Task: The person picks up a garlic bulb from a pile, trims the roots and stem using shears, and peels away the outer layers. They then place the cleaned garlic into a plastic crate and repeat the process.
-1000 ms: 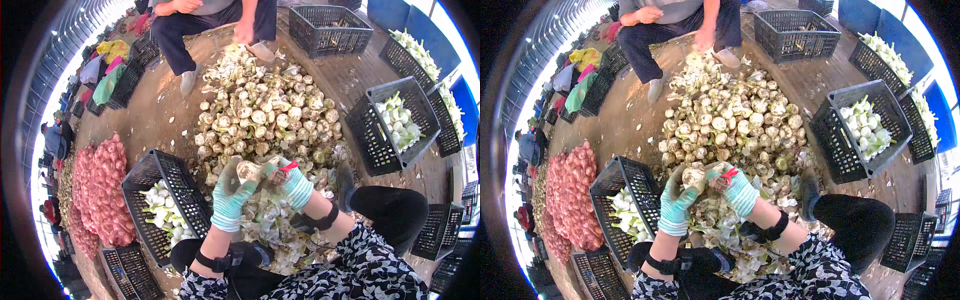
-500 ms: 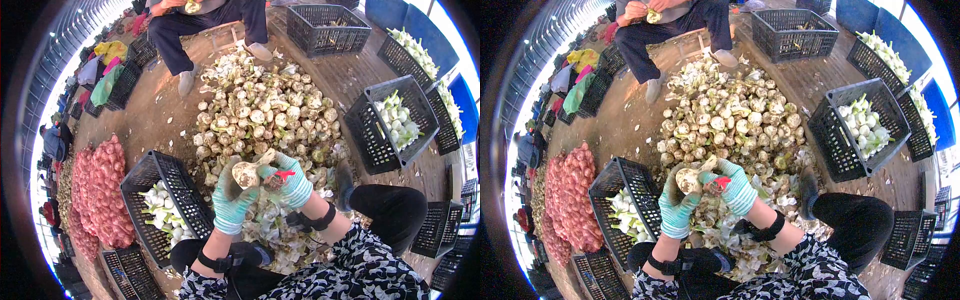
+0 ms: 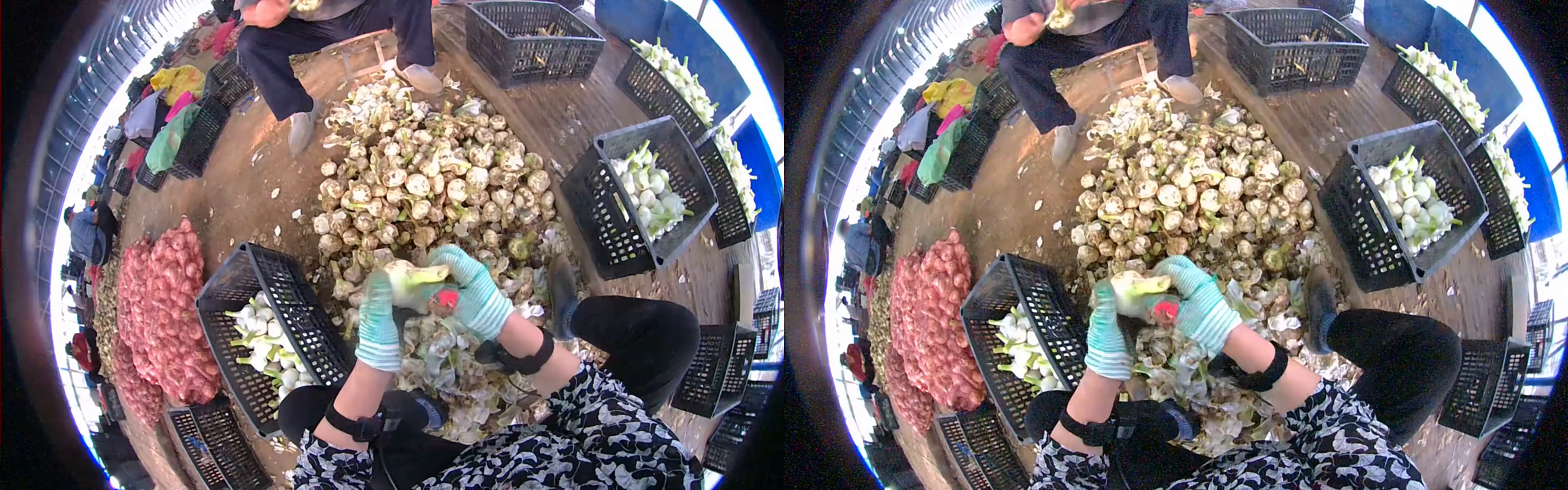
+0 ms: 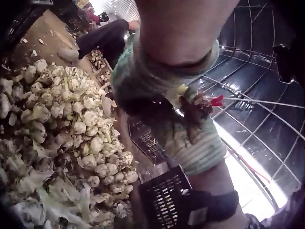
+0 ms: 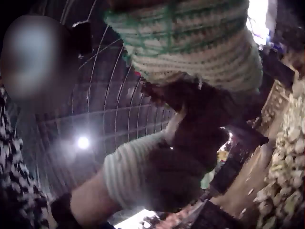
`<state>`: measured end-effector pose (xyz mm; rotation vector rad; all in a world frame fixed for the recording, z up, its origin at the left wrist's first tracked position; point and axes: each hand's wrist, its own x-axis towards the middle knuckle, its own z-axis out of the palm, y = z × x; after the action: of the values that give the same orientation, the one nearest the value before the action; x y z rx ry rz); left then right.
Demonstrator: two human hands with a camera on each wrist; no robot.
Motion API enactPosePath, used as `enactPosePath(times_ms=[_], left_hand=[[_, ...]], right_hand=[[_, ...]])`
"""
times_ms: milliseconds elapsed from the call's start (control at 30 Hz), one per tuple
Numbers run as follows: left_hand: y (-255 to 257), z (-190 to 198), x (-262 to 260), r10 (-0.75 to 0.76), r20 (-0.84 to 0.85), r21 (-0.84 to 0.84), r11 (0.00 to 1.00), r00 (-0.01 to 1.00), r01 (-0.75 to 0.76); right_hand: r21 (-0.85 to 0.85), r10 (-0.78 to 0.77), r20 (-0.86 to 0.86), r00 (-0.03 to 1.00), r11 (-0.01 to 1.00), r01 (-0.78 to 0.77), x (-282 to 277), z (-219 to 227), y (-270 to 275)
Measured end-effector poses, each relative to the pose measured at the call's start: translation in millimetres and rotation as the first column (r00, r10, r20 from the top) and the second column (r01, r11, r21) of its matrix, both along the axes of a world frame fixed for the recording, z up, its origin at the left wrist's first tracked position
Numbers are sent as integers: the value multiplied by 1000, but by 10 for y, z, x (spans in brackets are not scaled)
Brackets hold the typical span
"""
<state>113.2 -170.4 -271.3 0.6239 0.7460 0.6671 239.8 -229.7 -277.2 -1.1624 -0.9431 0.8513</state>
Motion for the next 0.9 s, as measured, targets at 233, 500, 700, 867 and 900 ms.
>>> enactPosePath(times_ms=[233,500,700,867,900], left_hand=[[47,281,-137,-240,-69,245,937,968,250],[88,225,-99,-251,49,223,946,967,235],[4,287,-108,-229,-7,446,871,973,208],[28,229,-101,-248,-143,421,861,958,286],[43,193,-96,-258,-195,423,849,946,318]], right_hand=[[71,93,312,945,990,-121,201,262,-121],[186,383,-712,588,911,-368,306,-69,-206],[-3,177,-401,899,981,-195,691,-269,-106],[-551,443,616,651,833,-46,698,-218,-165],[-310,322,584,745,937,-162,649,-145,-170]])
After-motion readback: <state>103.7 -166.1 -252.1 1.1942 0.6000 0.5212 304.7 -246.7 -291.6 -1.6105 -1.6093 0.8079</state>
